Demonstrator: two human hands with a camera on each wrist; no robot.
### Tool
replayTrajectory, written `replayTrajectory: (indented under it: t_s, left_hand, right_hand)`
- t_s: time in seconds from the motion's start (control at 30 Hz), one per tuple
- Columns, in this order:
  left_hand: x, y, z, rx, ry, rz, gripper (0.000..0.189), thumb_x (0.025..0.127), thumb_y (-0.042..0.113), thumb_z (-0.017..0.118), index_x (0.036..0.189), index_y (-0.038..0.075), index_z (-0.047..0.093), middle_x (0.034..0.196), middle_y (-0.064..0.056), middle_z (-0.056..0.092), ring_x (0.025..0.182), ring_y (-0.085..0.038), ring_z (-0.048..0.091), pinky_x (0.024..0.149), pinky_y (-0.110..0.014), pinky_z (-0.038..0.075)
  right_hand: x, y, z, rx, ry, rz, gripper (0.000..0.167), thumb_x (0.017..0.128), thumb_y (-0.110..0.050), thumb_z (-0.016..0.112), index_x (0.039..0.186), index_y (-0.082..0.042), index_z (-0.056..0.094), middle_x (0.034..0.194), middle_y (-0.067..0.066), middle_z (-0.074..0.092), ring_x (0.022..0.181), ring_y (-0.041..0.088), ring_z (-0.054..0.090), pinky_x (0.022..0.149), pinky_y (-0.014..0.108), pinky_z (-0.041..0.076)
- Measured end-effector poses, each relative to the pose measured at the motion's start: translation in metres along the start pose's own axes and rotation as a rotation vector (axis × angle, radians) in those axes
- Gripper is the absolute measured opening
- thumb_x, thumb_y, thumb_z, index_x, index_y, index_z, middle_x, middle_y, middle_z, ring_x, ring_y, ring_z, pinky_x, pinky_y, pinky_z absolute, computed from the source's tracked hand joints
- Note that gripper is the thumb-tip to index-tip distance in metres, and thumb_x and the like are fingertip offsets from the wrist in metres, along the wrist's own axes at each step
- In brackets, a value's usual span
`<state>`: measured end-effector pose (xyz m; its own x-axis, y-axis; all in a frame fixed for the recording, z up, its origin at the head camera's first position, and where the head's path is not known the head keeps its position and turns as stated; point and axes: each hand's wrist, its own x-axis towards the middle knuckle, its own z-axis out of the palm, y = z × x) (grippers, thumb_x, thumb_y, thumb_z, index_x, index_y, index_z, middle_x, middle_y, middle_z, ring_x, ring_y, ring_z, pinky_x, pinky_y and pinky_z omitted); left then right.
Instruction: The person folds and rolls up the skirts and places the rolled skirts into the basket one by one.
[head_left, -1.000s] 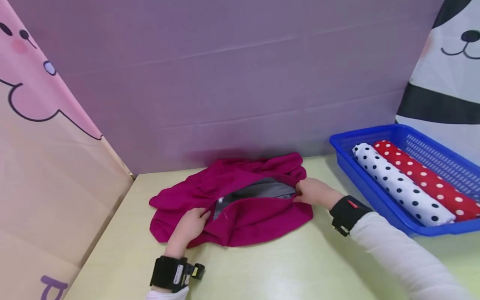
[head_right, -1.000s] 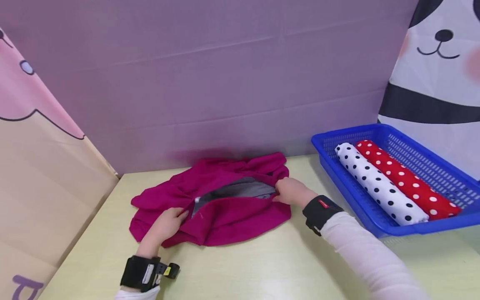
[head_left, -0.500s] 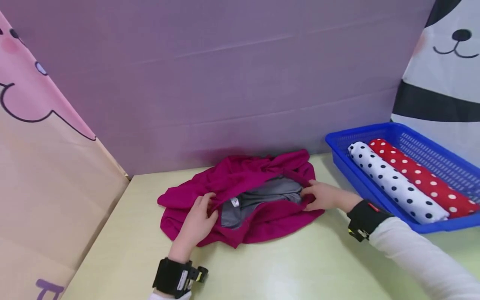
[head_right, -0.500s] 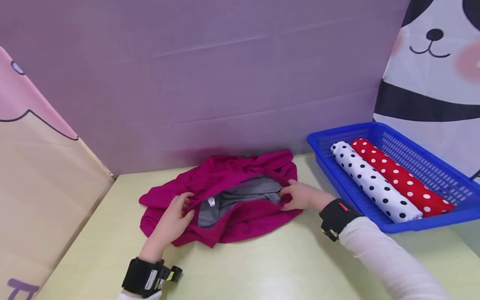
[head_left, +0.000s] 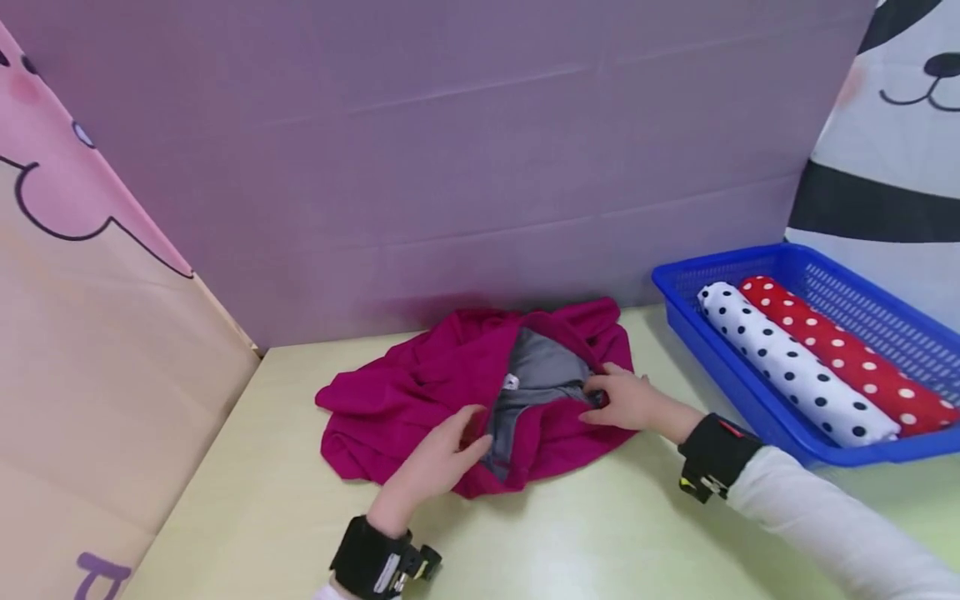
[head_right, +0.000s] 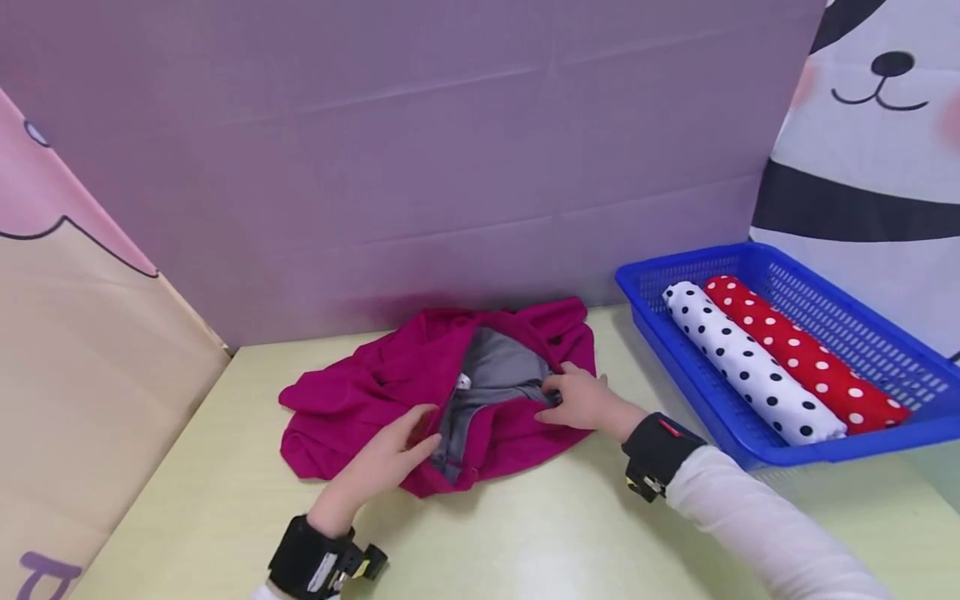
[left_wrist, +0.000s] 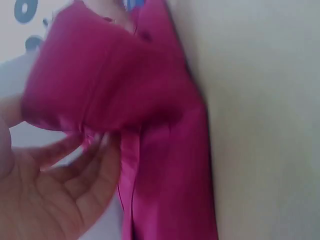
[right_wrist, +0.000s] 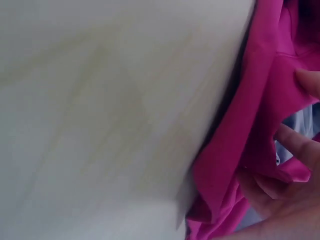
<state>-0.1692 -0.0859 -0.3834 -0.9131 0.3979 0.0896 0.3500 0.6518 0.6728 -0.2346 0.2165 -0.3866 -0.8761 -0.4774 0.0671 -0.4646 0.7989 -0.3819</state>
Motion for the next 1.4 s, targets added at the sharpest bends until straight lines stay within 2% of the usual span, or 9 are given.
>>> replayTrajectory:
  t_s: [0.13, 0.4, 0.53, 0.7, 0.87, 0.97, 1.13, 1.3, 1.4]
  left_hand:
    - [0.0, 0.017, 0.019, 0.085, -0.054, 0.071, 0.058, 0.095, 0.028, 0.056, 0.145, 0.013, 0.032, 0.134, -0.018, 0.041, 0.112, -0.027, 0.051, 0.093, -0.043, 0.047]
    - [-0.009, 0.046, 0.049, 0.501, -0.209, 0.135, 0.042, 0.085, 0.04, 0.068, 0.119, 0.016, 0.06, 0.142, -0.025, 0.03, 0.127, -0.04, 0.037, 0.086, -0.048, 0.049]
    - [-0.012, 0.046, 0.048, 0.628, -0.171, 0.152, 0.039, 0.078, 0.035, 0.075, 0.108, 0.013, 0.063, 0.133, -0.023, 0.039, 0.114, -0.036, 0.047, 0.075, -0.042, 0.052]
    - [-0.014, 0.041, 0.045, 0.768, -0.2, 0.13, 0.034, 0.076, 0.037, 0.076, 0.105, 0.019, 0.07, 0.13, -0.02, 0.044, 0.108, -0.033, 0.049, 0.071, -0.045, 0.052]
    - [-0.015, 0.04, 0.044, 0.831, -0.257, 0.215, 0.02, 0.08, 0.024, 0.072, 0.099, 0.02, 0.072, 0.123, -0.017, 0.048, 0.1, -0.028, 0.053, 0.065, -0.035, 0.054]
    - [-0.015, 0.038, 0.041, 0.782, -0.282, 0.268, 0.007, 0.08, 0.02, 0.071, 0.084, 0.016, 0.072, 0.11, -0.01, 0.052, 0.088, -0.02, 0.054, 0.06, -0.026, 0.051]
    - [-0.015, 0.036, 0.037, 0.704, -0.263, 0.247, 0.024, 0.075, 0.03, 0.072, 0.06, 0.015, 0.061, 0.093, -0.004, 0.053, 0.071, -0.015, 0.05, 0.054, -0.026, 0.045]
    - [-0.017, 0.037, 0.041, 0.873, -0.224, 0.256, 0.016, 0.084, 0.033, 0.068, 0.085, 0.018, 0.069, 0.086, -0.002, 0.052, 0.066, -0.015, 0.051, 0.05, -0.027, 0.045]
    - [-0.016, 0.037, 0.031, 0.842, -0.198, 0.256, 0.01, 0.084, 0.021, 0.067, 0.093, 0.019, 0.07, 0.081, -0.001, 0.051, 0.065, -0.014, 0.052, 0.05, -0.027, 0.044]
  right_hand:
    - [-0.001, -0.004, 0.0, 0.049, 0.017, -0.013, 0.04, 0.076, -0.03, 0.076, 0.104, -0.003, 0.065, 0.095, 0.013, 0.051, 0.077, 0.019, 0.051, 0.072, 0.037, 0.046]
    - [0.005, 0.005, 0.003, 0.106, 0.058, -0.011, 0.028, 0.095, -0.024, 0.056, 0.105, -0.001, 0.066, 0.094, 0.011, 0.056, 0.083, 0.02, 0.051, 0.075, 0.036, 0.045]
    - [0.013, 0.014, 0.0, 0.071, 0.098, -0.043, 0.01, 0.087, -0.003, 0.057, 0.094, -0.002, 0.063, 0.084, 0.009, 0.062, 0.079, 0.022, 0.056, 0.072, 0.038, 0.046]
    - [0.023, 0.018, -0.003, 0.013, 0.089, -0.079, 0.021, 0.075, 0.006, 0.057, 0.093, -0.003, 0.059, 0.082, 0.01, 0.061, 0.076, 0.024, 0.055, 0.07, 0.038, 0.046]
    - [0.033, 0.018, -0.002, -0.092, 0.133, -0.151, 0.016, 0.077, 0.007, 0.06, 0.088, -0.004, 0.059, 0.079, 0.01, 0.059, 0.077, 0.026, 0.057, 0.07, 0.04, 0.048]
    - [0.04, 0.015, -0.005, -0.16, 0.132, -0.186, 0.026, 0.074, 0.012, 0.057, 0.094, -0.004, 0.061, 0.091, 0.017, 0.057, 0.078, 0.028, 0.058, 0.069, 0.04, 0.05]
    - [0.062, 0.001, -0.016, -0.263, 0.107, -0.284, 0.03, 0.081, 0.008, 0.059, 0.107, -0.005, 0.064, 0.118, 0.023, 0.051, 0.101, 0.037, 0.059, 0.084, 0.045, 0.05]
    - [0.082, -0.018, -0.025, -0.351, 0.05, -0.317, 0.014, 0.084, 0.004, 0.059, 0.093, -0.005, 0.065, 0.095, 0.011, 0.057, 0.089, 0.027, 0.06, 0.082, 0.039, 0.05]
    - [0.087, -0.022, -0.036, -0.376, 0.014, -0.282, 0.015, 0.079, 0.008, 0.059, 0.08, -0.007, 0.063, 0.081, 0.007, 0.057, 0.079, 0.024, 0.059, 0.074, 0.038, 0.05]
